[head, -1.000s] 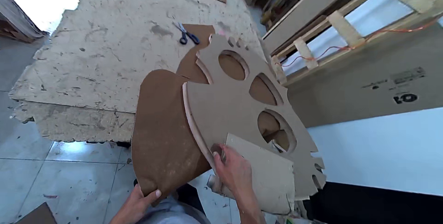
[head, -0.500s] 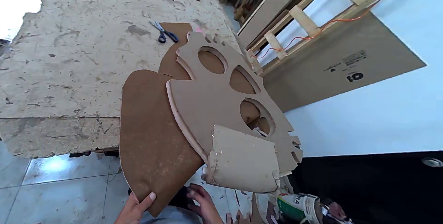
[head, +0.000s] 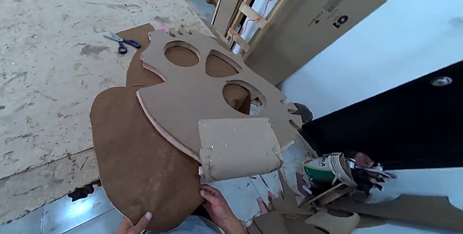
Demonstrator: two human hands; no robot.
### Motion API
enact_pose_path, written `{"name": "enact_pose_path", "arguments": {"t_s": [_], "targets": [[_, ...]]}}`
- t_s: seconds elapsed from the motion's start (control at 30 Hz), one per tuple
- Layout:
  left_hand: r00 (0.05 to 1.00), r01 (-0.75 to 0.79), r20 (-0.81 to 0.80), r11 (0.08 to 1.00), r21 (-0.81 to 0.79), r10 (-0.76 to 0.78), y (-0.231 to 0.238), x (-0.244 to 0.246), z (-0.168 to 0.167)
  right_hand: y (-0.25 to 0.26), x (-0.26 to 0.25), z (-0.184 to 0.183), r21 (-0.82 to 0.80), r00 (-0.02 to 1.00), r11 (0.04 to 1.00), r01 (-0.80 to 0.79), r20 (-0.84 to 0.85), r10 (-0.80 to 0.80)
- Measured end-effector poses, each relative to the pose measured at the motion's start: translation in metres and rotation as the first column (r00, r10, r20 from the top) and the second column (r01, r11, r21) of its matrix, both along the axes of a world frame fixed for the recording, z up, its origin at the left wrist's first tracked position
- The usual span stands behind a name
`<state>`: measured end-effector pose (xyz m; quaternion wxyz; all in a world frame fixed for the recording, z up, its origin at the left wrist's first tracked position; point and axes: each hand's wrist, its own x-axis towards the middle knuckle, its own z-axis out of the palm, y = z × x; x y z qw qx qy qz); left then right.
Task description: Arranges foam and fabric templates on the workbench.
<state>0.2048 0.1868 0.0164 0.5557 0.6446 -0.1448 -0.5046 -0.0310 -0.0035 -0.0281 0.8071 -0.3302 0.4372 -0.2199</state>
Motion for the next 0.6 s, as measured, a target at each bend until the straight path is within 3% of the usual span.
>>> {"name": "enact_pose_path", "arguments": {"t_s": [0.13,0.33,0.6], "targets": [[0.998,0.038,0.059,0.999,-0.002,-0.038,-0.002,0.003,-0.003,0.0,-0.002,-0.01,-0.109,0.986,0.993,-0.054,-0.163,0.035],[0.994,0.064,0.095,0.996,-0.064,-0.058,0.002,0.008,0.01,-0.001,0.002,-0.004,-0.069,0.979,0.991,-0.115,-0.177,0.101],[0.999,-0.048,-0.021,0.995,-0.089,0.046,0.005,-0.001,-0.007,0.004,-0.003,-0.004,-0.075,0.923,0.962,-0.261,-0.311,0.226]]}}
